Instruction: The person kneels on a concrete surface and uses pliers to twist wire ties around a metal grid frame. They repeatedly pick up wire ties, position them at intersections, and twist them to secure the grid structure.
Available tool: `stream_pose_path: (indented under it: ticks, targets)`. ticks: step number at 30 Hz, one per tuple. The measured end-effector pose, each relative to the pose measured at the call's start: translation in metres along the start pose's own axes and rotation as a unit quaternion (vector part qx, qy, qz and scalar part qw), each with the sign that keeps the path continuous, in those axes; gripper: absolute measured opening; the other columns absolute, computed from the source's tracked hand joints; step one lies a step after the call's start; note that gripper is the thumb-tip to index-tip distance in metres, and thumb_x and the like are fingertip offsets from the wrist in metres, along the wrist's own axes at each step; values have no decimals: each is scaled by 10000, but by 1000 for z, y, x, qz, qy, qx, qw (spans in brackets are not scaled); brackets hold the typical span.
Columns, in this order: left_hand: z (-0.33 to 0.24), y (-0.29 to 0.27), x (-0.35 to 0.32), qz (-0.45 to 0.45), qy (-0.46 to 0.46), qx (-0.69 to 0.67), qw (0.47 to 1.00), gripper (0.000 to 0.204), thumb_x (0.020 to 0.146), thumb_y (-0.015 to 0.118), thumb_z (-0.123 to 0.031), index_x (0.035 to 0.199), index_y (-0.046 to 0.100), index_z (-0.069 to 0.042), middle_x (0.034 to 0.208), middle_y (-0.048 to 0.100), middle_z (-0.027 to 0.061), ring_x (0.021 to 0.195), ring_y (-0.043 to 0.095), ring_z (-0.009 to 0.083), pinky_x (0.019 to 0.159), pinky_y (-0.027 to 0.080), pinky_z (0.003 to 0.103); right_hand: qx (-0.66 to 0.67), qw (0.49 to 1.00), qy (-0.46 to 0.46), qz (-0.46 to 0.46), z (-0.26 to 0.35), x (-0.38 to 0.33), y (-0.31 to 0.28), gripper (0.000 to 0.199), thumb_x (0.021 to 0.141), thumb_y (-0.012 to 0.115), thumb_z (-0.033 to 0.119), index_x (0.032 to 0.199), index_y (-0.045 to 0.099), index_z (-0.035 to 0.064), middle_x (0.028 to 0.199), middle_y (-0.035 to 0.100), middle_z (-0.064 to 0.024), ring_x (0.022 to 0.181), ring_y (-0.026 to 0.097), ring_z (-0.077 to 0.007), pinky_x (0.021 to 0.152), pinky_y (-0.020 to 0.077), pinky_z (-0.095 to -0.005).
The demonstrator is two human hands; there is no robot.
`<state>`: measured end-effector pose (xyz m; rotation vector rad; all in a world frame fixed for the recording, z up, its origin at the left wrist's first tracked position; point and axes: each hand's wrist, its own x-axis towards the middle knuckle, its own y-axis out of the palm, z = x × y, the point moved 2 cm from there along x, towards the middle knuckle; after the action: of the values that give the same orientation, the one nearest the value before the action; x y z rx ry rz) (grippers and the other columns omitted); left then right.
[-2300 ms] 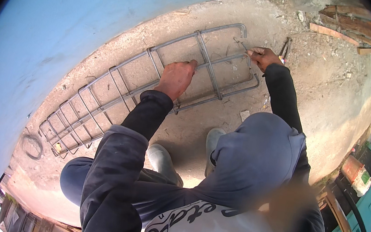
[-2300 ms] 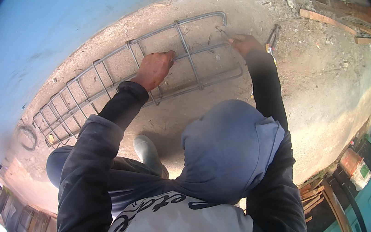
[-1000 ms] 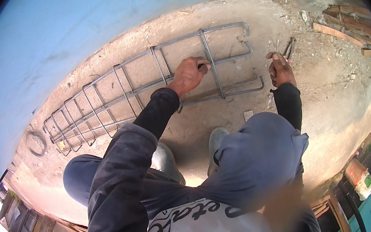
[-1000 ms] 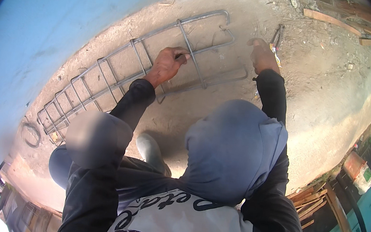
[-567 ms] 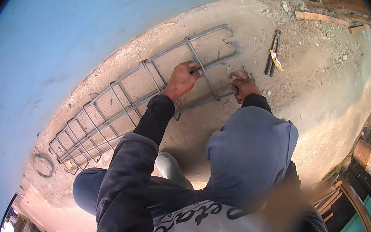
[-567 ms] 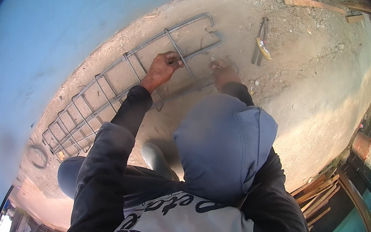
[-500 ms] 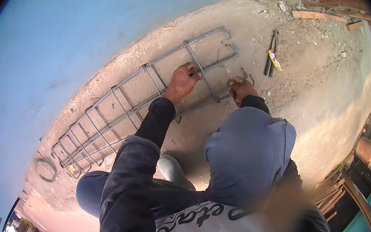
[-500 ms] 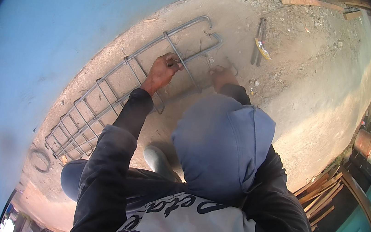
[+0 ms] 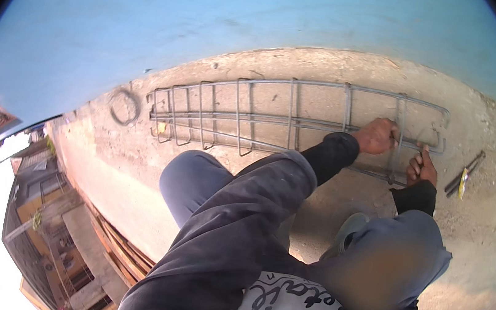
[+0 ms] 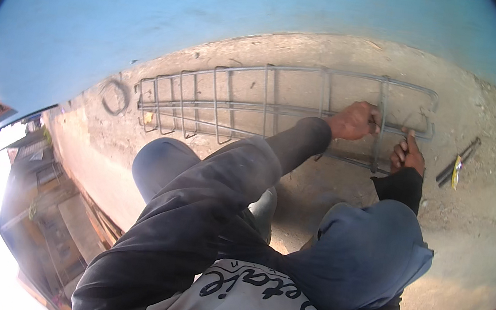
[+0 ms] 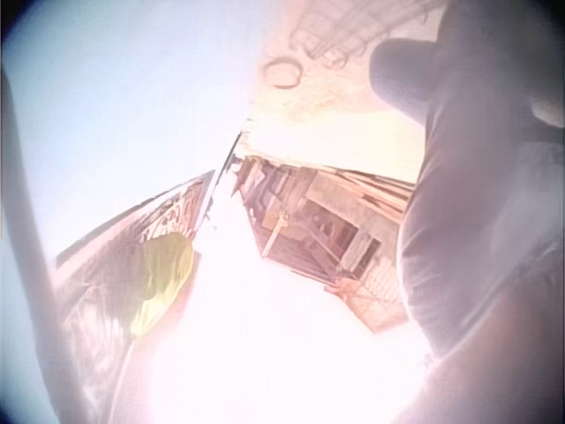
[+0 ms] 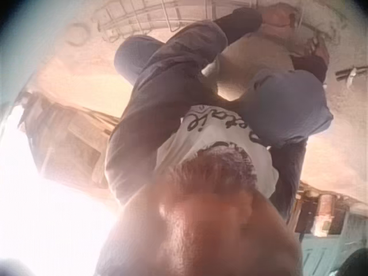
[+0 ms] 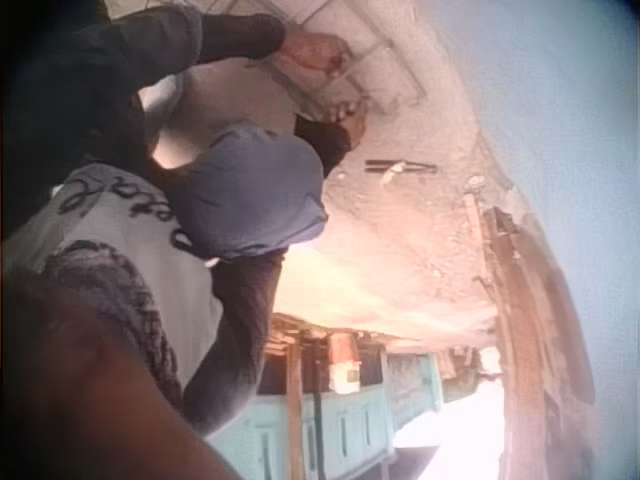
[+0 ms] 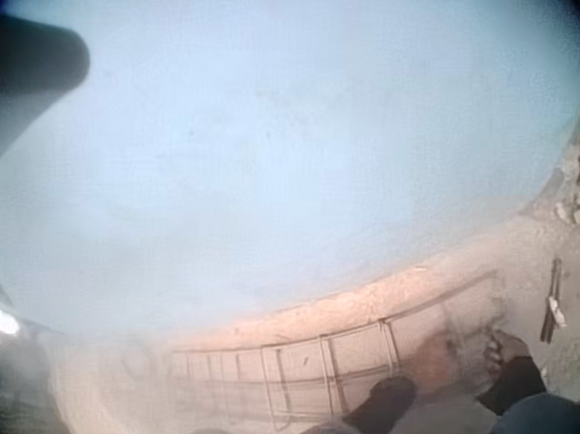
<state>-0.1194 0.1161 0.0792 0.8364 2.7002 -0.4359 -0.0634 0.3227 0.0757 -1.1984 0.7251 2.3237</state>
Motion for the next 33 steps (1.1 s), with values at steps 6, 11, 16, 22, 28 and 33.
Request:
stream_pose_path:
  ticks: [6,11,16,22,28,33]
  targets:
    - [7,-23,-13,61,-48,83,993,296,867,705,-272,1013,742,-17,944,708,224,910,682,364,829,504,433,-41,999,-24,1,-4,27,-3,249,1040,526,319,1119,557,85,684,464,26,404,263,-69,332,206,-250]
    - [24,-16,-17,37,-33,48,998,306,886,693,-285,1049,749,-33,1002,720,205,952,687,344,866,506,406,-74,997,-19,-11,-8,31,0,256,1045,515,321,1115,556,79,678,457,23,412,260,-71,345,221,-249]
    - [25,-4,-12,32,-41,48,997,262,888,691,-256,1015,763,-39,1032,723,195,982,690,328,883,507,397,-94,995,-20,-17,-3,36,-15,249,1045,517,309,1112,559,73,677,457,19,422,262,-70,351,227,-245]
    - [18,-5,-12,14,-56,55,997,261,885,689,-255,1006,763,-35,1011,721,205,972,690,349,876,511,409,-78,996,-37,-6,1,31,-9,246,1039,531,297,1117,568,66,688,470,13,426,277,-70,344,238,-245]
    - [17,-8,-17,-2,-51,84,995,311,886,687,-304,969,756,-13,964,710,228,958,675,399,863,510,426,-69,997,-37,8,-3,41,-15,245,1040,529,288,1104,569,55,695,477,9,431,284,-72,346,230,-244]
    - [23,-10,-16,8,-47,138,989,373,883,685,-339,894,733,31,909,692,261,907,665,438,824,510,462,-103,994,-37,0,-8,40,-11,249,1045,519,290,1100,563,51,692,479,10,433,280,-75,357,227,-245]
